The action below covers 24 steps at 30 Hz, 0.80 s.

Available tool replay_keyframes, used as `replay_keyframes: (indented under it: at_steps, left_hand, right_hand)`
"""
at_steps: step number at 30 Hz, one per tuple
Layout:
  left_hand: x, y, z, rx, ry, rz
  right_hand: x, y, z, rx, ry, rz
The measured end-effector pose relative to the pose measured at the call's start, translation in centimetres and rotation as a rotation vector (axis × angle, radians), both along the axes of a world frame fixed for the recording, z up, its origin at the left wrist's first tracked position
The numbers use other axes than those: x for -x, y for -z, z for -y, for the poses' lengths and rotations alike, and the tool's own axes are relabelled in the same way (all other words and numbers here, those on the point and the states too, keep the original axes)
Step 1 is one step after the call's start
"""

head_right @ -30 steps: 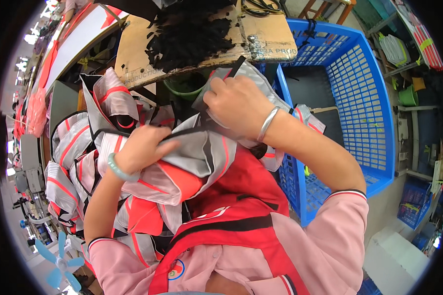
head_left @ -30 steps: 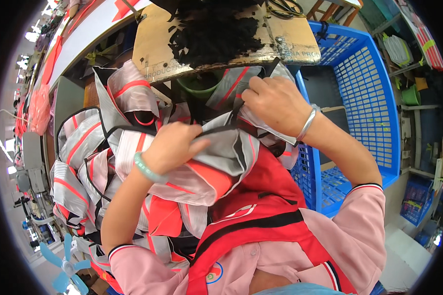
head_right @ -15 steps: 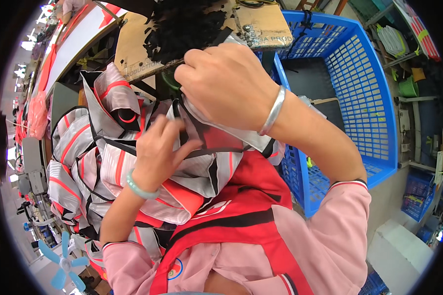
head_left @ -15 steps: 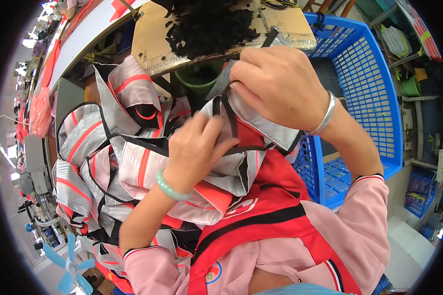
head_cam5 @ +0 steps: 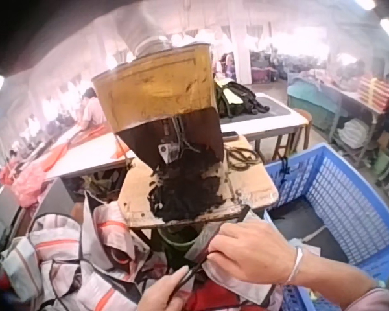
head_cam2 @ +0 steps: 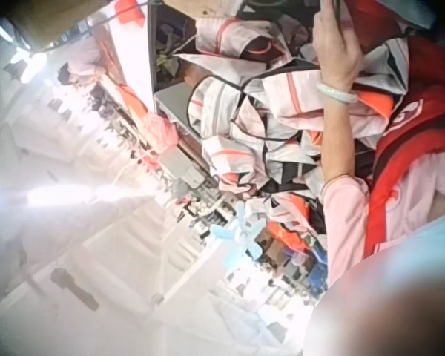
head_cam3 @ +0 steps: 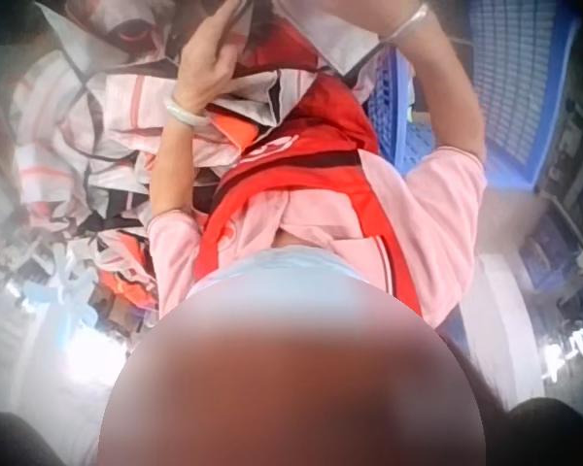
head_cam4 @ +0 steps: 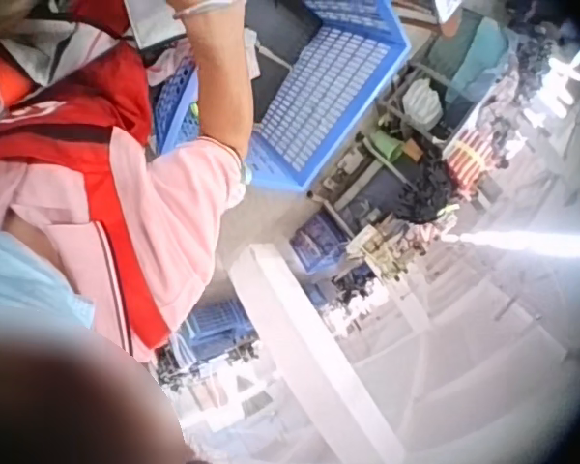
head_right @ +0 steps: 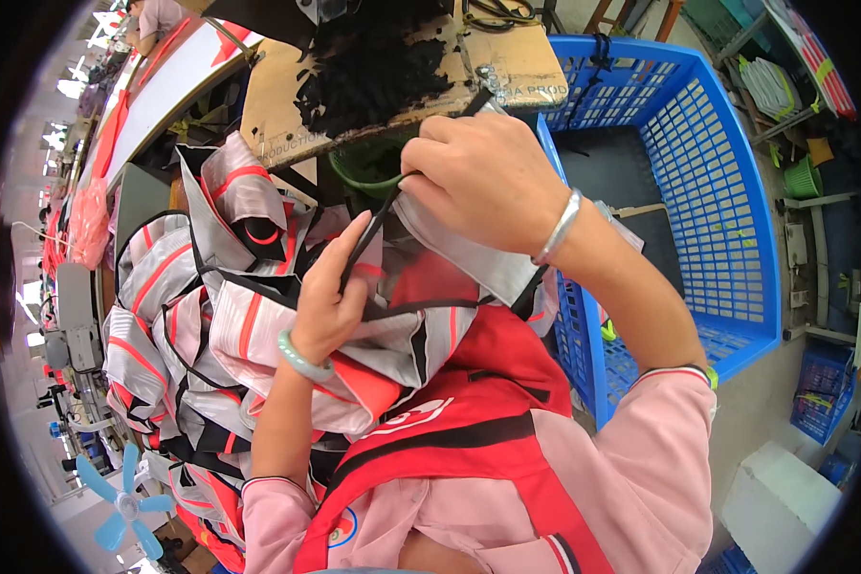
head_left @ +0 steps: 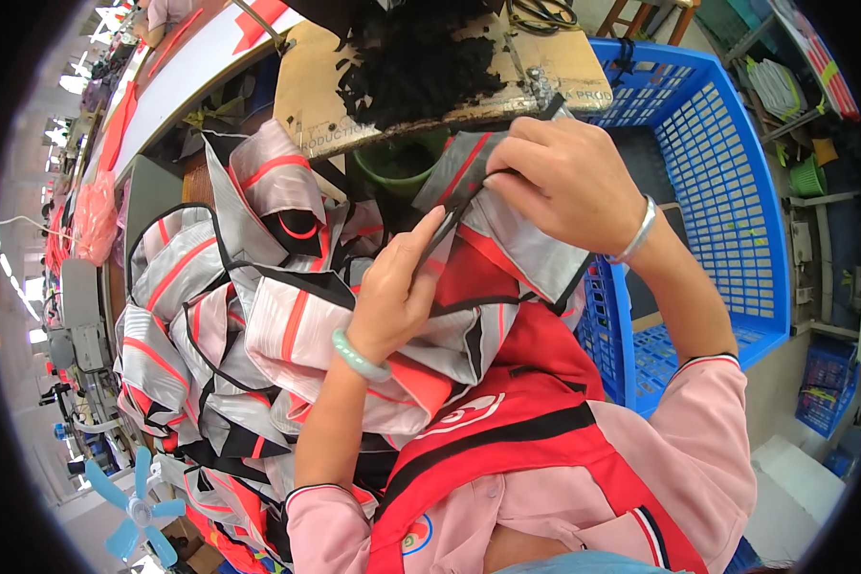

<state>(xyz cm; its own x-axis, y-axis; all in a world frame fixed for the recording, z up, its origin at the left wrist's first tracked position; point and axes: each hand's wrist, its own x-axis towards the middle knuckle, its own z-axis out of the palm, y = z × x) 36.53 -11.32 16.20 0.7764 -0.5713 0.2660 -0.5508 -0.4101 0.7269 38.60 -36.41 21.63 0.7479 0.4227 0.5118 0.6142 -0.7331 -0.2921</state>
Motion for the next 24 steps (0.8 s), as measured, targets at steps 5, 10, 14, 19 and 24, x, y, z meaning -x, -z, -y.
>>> replay_keyframes:
  at_steps: [5, 10, 14, 19, 24]
  left_hand:
    - [-0.5, -3.8, -0.8, 0.055, 0.076, -0.089]
    - [-1.6, -4.7, -0.6, 0.045, 0.038, -0.087]
    - [-2.2, -4.6, 0.2, 0.124, -0.175, -0.121]
    - [-3.9, -9.2, 0.7, 0.256, -0.169, -0.102]
    - [-6.8, -10.7, 1.2, 0.268, -0.213, -0.104]
  right_hand:
    - [1.0, -2.4, 0.1, -0.139, 0.022, 0.058]
    - [-0.1, -2.5, -0.3, -0.158, 0.014, 0.093]
    - [-1.6, -1.2, -0.4, -0.183, 0.023, 0.086]
    - [-1.4, -3.9, -0.6, -0.475, 0.002, -0.095]
    - [-3.2, -4.5, -1.4, -0.524, 0.071, -0.124]
